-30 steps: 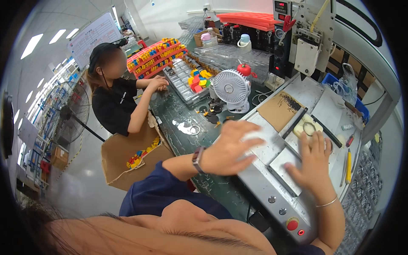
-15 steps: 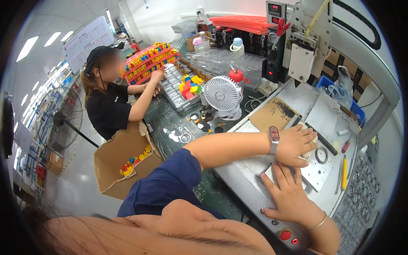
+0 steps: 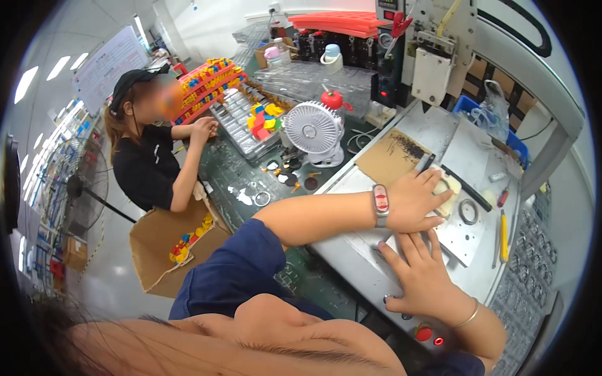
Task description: Assembling small circular electronic components using a manual press machine.
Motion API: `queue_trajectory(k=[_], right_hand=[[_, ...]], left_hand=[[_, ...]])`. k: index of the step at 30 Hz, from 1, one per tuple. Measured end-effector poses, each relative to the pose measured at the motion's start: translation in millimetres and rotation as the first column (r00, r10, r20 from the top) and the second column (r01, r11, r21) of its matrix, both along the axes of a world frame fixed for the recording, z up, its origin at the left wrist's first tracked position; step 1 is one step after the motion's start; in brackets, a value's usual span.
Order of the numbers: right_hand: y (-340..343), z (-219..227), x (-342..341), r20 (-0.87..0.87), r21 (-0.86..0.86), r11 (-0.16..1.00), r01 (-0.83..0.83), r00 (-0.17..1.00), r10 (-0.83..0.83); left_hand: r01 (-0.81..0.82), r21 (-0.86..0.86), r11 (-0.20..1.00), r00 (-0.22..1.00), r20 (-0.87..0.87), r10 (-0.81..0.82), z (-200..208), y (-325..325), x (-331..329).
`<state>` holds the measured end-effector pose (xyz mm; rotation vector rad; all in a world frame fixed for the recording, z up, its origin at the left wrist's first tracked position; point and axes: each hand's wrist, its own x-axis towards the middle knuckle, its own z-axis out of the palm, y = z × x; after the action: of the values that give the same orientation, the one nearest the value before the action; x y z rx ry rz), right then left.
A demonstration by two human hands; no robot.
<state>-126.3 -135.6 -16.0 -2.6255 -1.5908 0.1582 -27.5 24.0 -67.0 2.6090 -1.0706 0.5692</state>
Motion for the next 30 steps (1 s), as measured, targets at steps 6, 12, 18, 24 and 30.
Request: queue_trajectory(k=[6, 12, 18, 24, 30], right_hand=[[-2, 0, -1, 0.007, -0.012, 1.000, 0.001, 1.000, -0.001], [-4, 1, -1, 0.044, -0.048, 0.999, 0.009, 0.999, -0.007], [-5, -5, 0, 0.035, -0.032, 0.999, -0.004, 0.999, 0.005], [-6, -6, 0, 0.037, -0.009, 1.000, 0.003, 0.999, -0.003], [-8, -4, 2, 0.037, -0.047, 0.999, -0.007, 0.999, 0.008]], left_hand=[[0.016, -0.080, 0.997, 0.995, 0.099, -0.008, 13, 4, 1], [-0.317, -0.088, 0.944, 0.932, 0.156, 0.328, 19, 30, 39], [-0.547, 0.122, 0.829, 0.831, -0.045, 0.555, 14, 69, 60], [-0.491, 0.296, 0.819, 0.769, -0.295, 0.567, 20, 58, 57], [-0.473, 0.165, 0.866, 0.794, -0.347, 0.500, 17, 66, 69]])
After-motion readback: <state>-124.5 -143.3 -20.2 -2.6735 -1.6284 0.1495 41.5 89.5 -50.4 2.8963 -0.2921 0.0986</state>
